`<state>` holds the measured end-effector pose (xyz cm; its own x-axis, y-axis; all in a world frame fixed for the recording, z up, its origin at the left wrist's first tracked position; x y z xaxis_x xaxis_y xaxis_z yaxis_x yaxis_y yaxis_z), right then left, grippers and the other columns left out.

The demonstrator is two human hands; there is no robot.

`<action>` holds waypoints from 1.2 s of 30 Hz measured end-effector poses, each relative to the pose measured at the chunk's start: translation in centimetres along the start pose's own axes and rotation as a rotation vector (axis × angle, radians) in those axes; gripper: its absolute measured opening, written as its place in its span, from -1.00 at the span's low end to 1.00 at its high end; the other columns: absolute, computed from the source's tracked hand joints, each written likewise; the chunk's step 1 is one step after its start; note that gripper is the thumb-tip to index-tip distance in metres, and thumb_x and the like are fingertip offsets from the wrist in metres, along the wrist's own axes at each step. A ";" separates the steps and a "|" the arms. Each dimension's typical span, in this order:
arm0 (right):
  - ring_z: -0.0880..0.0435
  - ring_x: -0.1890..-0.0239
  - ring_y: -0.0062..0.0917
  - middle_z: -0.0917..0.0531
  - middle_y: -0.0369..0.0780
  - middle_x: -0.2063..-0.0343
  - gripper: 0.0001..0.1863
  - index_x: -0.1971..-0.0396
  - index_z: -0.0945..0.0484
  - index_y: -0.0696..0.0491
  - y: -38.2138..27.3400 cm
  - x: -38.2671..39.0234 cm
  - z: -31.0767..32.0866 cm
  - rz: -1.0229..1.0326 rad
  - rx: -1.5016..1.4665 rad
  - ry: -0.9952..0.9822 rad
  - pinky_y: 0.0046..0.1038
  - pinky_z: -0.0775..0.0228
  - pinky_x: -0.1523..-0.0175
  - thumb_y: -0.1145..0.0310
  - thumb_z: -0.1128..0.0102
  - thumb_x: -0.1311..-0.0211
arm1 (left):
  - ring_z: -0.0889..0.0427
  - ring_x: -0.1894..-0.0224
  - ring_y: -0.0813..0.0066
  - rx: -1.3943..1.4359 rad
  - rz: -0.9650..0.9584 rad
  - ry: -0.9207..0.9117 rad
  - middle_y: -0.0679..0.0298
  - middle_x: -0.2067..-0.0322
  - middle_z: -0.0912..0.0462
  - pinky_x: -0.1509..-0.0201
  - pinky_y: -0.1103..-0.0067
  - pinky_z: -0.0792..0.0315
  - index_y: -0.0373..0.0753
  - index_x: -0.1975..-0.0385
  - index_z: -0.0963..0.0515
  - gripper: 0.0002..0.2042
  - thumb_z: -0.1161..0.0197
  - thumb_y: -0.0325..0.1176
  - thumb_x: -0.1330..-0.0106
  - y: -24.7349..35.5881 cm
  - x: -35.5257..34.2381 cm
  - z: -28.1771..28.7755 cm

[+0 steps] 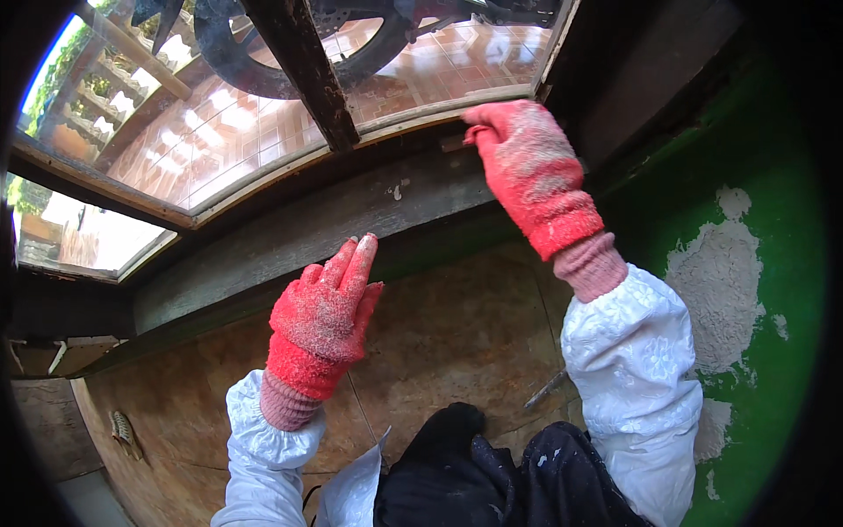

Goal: The person applies white plaster from a bucket onto a green wall using a trowel and a putty knife. They scrape and smooth the material over damaged spots on the lower section of the wall using gloved hands.

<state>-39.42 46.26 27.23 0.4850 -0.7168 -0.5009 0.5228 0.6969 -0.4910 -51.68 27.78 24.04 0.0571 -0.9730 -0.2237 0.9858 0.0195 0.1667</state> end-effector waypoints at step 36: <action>-0.52 0.20 -0.28 -0.59 -0.19 0.37 -0.71 0.20 -0.52 0.08 14.2 28.7 18.1 -0.527 0.344 -0.330 -0.33 -0.35 0.06 0.37 -0.18 -0.03 | -0.59 0.38 0.53 0.963 0.290 -0.600 0.24 0.28 -0.59 0.30 0.65 -0.45 -0.18 0.10 -0.53 -0.70 -0.27 -0.36 -0.15 10.5 9.6 -14.7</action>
<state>-5.37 35.20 18.81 0.2652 -0.9641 0.0107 0.9116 0.2471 -0.3286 -38.46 21.98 9.57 -0.0771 -0.9183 0.3884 0.4068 0.3267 0.8531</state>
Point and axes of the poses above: each hand's wrist, its own x-axis away from the middle knuckle, its own z-axis out of the back of the hand, y = z × x, the point moved 9 cm from there along -x, towards the middle knuckle
